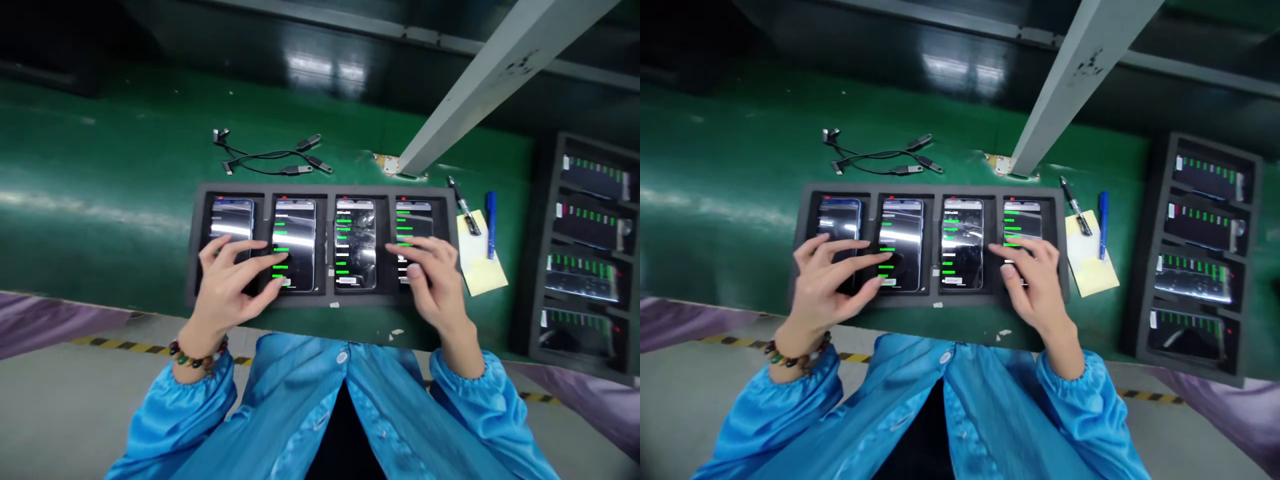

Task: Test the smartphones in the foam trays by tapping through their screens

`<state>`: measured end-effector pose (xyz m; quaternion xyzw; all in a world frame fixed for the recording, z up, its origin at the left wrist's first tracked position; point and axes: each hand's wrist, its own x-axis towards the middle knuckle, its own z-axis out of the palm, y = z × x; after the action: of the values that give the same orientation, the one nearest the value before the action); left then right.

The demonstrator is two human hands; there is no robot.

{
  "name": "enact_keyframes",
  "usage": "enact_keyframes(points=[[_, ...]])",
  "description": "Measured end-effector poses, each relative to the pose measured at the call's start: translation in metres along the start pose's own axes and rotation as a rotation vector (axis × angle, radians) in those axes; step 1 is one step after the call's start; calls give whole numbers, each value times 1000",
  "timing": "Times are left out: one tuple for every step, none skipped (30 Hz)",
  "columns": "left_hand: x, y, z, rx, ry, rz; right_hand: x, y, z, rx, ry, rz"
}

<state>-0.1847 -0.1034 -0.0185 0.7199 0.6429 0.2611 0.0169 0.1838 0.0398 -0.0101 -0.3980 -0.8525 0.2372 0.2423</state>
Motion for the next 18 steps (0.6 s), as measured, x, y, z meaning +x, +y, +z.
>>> enact_keyframes(points=[[-2, -3, -2, 14, 29, -48, -3, 7, -6, -19, 78, 41], [-3, -6, -5, 30, 77, -117, -6, 14, -11, -38, 146, 78], [-5, -11, -9, 46, 135, -200, -9, 21, -16, -54, 194, 105], [-7, -15, -12, 63, 196, -285, -12, 27, -19, -65, 220, 123], [-9, -21, -16, 80, 249, -359, -15, 31, -21, -70, 227, 134], [-11, -26, -19, 95, 288, -415, -17, 34, -22, -68, 223, 140], [-14, -31, -21, 111, 301, -451, -19, 36, -22, -60, 214, 142], [-16, -35, -23, 124, 296, -471, -20, 36, -22, -49, 205, 145], [-18, -38, -24, 131, 276, -479, -20, 35, -21, -39, 198, 148], [-20, -41, -25, 127, 250, -483, -19, 33, -19, -29, 187, 154], [-21, -42, -25, 113, 221, -486, -18, 31, -18, -19, 163, 153], [-23, -43, -24, 93, 197, -486, -16, 28, -16, -10, 131, 144], [-24, -43, -23, 71, 178, -483, -13, 24, -13, -3, 94, 126], [-24, -42, -23, 51, 165, -475, -10, 20, -11, 4, 60, 99], [-24, -41, -22, 40, 156, -461, -6, 15, -7, 9, 32, 66], [-23, -40, -22, 38, 149, -443, -3, 10, -3, 11, 11, 31], [-22, -38, -21, 46, 140, -416, 1, 5, 1, 8, -12, -6], [-20, -35, -20, 57, 130, -378, 4, 0, 6, 2, -44, -42]])
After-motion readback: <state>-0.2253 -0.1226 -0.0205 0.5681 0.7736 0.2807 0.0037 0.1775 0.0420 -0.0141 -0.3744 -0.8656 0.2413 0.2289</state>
